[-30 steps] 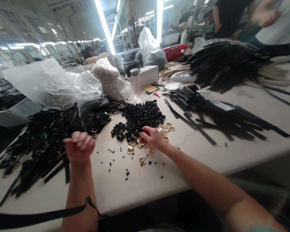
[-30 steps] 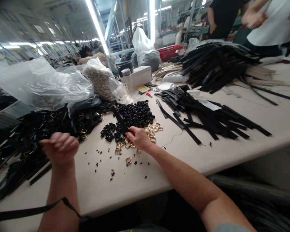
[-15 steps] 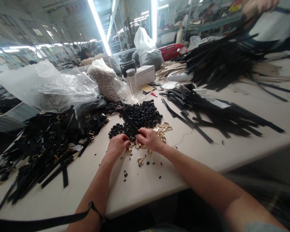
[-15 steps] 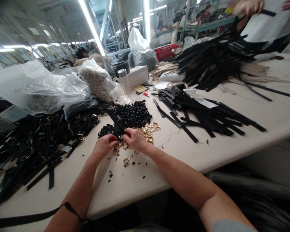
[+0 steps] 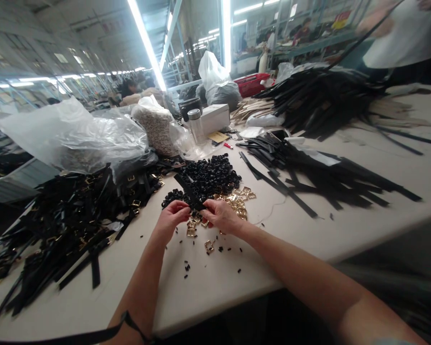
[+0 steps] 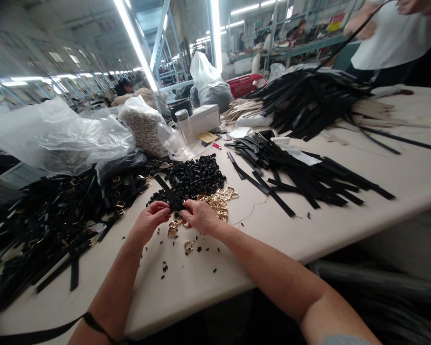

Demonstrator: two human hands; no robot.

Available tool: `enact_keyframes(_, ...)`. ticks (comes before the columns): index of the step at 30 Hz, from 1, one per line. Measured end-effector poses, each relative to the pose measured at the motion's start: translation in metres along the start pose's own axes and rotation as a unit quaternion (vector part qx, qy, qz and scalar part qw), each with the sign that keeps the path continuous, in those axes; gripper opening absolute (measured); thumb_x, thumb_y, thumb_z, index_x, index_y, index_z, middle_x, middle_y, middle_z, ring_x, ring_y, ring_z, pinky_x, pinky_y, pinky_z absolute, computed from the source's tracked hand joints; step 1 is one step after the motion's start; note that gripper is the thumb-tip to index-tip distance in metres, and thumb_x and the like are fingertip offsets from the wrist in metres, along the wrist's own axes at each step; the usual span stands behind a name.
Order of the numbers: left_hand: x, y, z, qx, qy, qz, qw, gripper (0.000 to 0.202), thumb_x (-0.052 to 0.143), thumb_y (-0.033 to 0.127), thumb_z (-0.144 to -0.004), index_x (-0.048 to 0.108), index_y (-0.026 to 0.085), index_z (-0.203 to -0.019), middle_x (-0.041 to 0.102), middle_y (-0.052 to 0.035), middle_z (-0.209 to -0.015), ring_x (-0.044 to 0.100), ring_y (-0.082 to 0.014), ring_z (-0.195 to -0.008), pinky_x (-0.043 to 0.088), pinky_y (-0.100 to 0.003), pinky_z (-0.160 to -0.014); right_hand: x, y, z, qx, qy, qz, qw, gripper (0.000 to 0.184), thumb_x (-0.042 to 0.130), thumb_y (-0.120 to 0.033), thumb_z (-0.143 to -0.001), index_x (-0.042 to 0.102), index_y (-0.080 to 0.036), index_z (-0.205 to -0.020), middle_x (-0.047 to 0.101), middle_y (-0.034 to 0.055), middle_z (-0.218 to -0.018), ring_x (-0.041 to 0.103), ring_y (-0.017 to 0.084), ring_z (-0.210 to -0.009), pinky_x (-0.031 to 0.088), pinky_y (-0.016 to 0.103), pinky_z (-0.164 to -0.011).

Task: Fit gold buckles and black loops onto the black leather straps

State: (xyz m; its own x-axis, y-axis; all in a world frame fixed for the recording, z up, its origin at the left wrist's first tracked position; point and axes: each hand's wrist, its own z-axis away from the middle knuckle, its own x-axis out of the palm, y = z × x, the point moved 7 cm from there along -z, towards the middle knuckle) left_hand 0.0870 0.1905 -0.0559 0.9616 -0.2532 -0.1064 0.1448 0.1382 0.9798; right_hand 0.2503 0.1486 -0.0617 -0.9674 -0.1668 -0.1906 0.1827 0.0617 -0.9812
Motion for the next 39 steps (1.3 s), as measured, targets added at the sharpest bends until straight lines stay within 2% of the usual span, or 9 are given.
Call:
enact_keyframes(4, 0.006, 0.0, -0.001, -0.012, 0.068, 0.151, 0.986, 0.047, 0.085, 0.047, -0.051, 0.059, 0.018, -0.078, 0.064, 0.0027, -0.07, 0.06, -0.0093, -0.059, 0.046, -0.019, -0.054, 0.004, 0.004, -0.001, -0.006, 0.001, -0.009, 1.0, 0.012, 0.057, -0.029, -0.088, 0.059, -0.017, -0.085, 0.065, -0.0022, -0.063, 0.061, 0.01, -0.048, 0.046, 0.018, -0.045)
enact_keyframes(9, 0.024, -0.006, -0.001, -0.005, 0.069, 0.161, 0.985, 0.049, 0.085, 0.05, -0.049, 0.056, 0.018, -0.072, 0.062, 0.0029, -0.066, 0.059, -0.0099, -0.057, 0.046, -0.02, -0.052, 0.003, 0.005, -0.002, -0.008, 0.017, 0.005, 1.0, 0.011, 0.056, -0.027, -0.088, 0.059, -0.018, -0.084, 0.065, -0.0023, -0.064, 0.062, 0.01, -0.05, 0.047, 0.018, -0.048)
enact_keyframes(14, 0.027, -0.006, 0.003, -0.009, 0.055, 0.168, 0.984, 0.046, 0.085, 0.049, -0.052, 0.062, 0.016, -0.073, 0.066, 0.0007, -0.068, 0.061, -0.0107, -0.06, 0.048, -0.02, -0.054, -0.002, 0.007, -0.003, -0.001, 0.03, 0.035, 0.999, 0.011, 0.055, -0.026, -0.088, 0.058, -0.019, -0.081, 0.066, -0.0021, -0.064, 0.063, 0.01, -0.051, 0.045, 0.018, -0.048)
enact_keyframes(17, 0.025, -0.001, 0.005, 0.005, 0.038, 0.143, 0.989, 0.041, 0.086, 0.044, -0.053, 0.065, 0.015, -0.073, 0.068, -0.0006, -0.07, 0.063, -0.0117, -0.063, 0.05, -0.022, -0.059, -0.006, 0.004, -0.003, -0.003, 0.039, 0.055, 0.998, 0.012, 0.055, -0.025, -0.088, 0.058, -0.019, -0.078, 0.066, -0.0019, -0.063, 0.063, 0.011, -0.051, 0.044, 0.019, -0.047)
enact_keyframes(22, 0.021, 0.01, 0.009, 0.072, 0.046, 0.06, 0.995, 0.037, 0.084, 0.04, -0.058, 0.069, 0.016, -0.083, 0.069, -0.0003, -0.073, 0.063, -0.0128, -0.063, 0.053, -0.026, -0.063, -0.01, -0.002, -0.001, 0.003, 0.025, 0.094, 0.995, 0.011, 0.056, -0.024, -0.087, 0.063, -0.019, -0.079, 0.066, -0.0018, -0.061, 0.061, 0.011, -0.051, 0.04, 0.019, -0.047)
enact_keyframes(27, 0.023, 0.008, 0.009, 0.08, 0.028, 0.001, 0.996, 0.037, 0.082, 0.04, -0.061, 0.073, 0.016, -0.088, 0.073, -0.0052, -0.082, 0.066, -0.0165, -0.069, 0.056, -0.031, -0.07, -0.015, -0.012, 0.001, -0.002, 0.016, 0.159, 0.987, 0.011, 0.058, -0.021, -0.085, 0.065, -0.018, -0.077, 0.063, -0.0031, -0.056, 0.056, 0.009, -0.048, 0.036, 0.019, -0.048)
enact_keyframes(31, 0.025, 0.007, 0.007, 0.106, -0.005, -0.077, 0.991, 0.029, 0.079, 0.036, -0.065, 0.076, 0.017, -0.086, 0.074, -0.0052, -0.082, 0.067, -0.0175, -0.072, 0.055, -0.029, -0.071, -0.015, -0.019, 0.002, -0.032, 0.012, 0.221, 0.975, 0.011, 0.06, -0.017, -0.081, 0.064, -0.019, -0.071, 0.063, -0.0029, -0.056, 0.054, 0.01, -0.051, 0.033, 0.02, -0.05)
enact_keyframes(34, 0.025, 0.008, 0.007, 0.135, -0.005, -0.111, 0.985, 0.024, 0.077, 0.035, -0.068, 0.075, 0.018, -0.086, 0.072, -0.0043, -0.082, 0.066, -0.0169, -0.073, 0.054, -0.027, -0.069, -0.012, -0.015, 0.001, -0.045, 0.004, 0.209, 0.977, 0.009, 0.058, -0.016, -0.081, 0.065, -0.018, -0.075, 0.065, -0.0026, -0.06, 0.056, 0.01, -0.053, 0.035, 0.02, -0.051)
enact_keyframes(39, 0.026, 0.009, 0.01, 0.142, 0.014, -0.085, 0.986, 0.022, 0.076, 0.035, -0.069, 0.07, 0.019, -0.083, 0.069, -0.0001, -0.073, 0.063, -0.0143, -0.065, 0.051, -0.024, -0.064, -0.005, -0.003, -0.004, -0.051, -0.008, 0.115, 0.992, 0.012, 0.052, -0.012, -0.082, 0.063, -0.017, -0.083, 0.066, -0.0025, -0.064, 0.06, 0.01, -0.056, 0.04, 0.019, -0.052)
